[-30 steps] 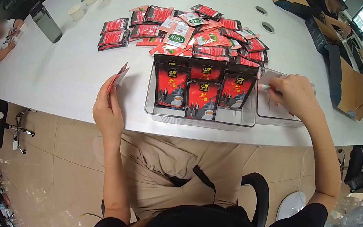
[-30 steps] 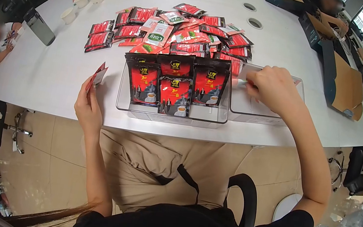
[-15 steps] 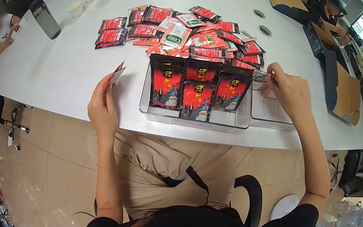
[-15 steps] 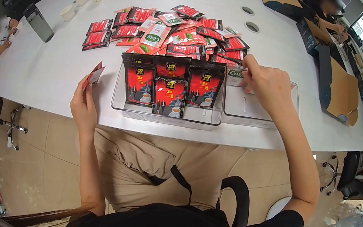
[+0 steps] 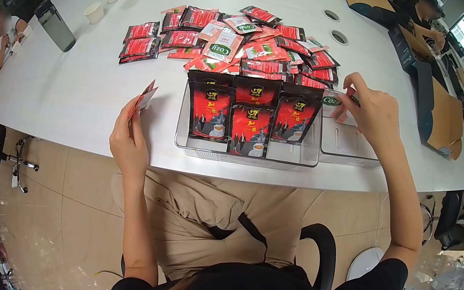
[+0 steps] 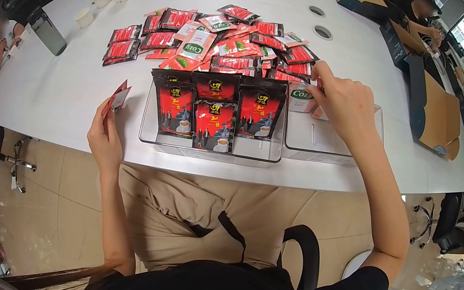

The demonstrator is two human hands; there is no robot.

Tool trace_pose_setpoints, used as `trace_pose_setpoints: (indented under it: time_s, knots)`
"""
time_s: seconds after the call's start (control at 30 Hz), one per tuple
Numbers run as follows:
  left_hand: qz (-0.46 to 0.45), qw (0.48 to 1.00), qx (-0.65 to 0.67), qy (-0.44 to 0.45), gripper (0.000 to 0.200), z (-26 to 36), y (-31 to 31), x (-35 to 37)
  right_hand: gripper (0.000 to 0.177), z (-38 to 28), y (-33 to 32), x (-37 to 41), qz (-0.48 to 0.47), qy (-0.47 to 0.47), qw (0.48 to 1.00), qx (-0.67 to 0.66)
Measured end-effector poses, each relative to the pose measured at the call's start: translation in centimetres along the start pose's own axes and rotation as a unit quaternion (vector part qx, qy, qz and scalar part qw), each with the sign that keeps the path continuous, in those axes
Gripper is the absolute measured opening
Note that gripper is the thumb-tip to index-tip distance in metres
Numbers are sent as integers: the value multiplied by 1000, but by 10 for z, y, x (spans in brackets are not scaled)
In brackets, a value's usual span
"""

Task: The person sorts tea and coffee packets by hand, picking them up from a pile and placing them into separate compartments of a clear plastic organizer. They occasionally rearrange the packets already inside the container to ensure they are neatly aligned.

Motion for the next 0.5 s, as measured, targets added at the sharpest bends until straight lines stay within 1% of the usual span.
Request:
trace_pose_setpoints:
  time_s: [0.13,0.33,0.5]
  knots:
    - [1,1000,5,1,24,1,0,-1,26,1,-2,-2,34,-20,999,14]
    - [-4,1000,4,-7,24,1,0,-1,28,2,0,-5,14,-5,1000,23]
    - [-3,1000,8,-6,24,1,0,-1,29,2,-1,-5,17,-9,1000,21]
Point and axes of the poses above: each hand's wrist, its own x-axis away from the middle knuckle, its own y-axis out of the palm, z = x × y, the point moved 7 cm from there along -x, towards the middle knuckle, and after that the axes turned 7 degrees about y, right-handed, at the moved point
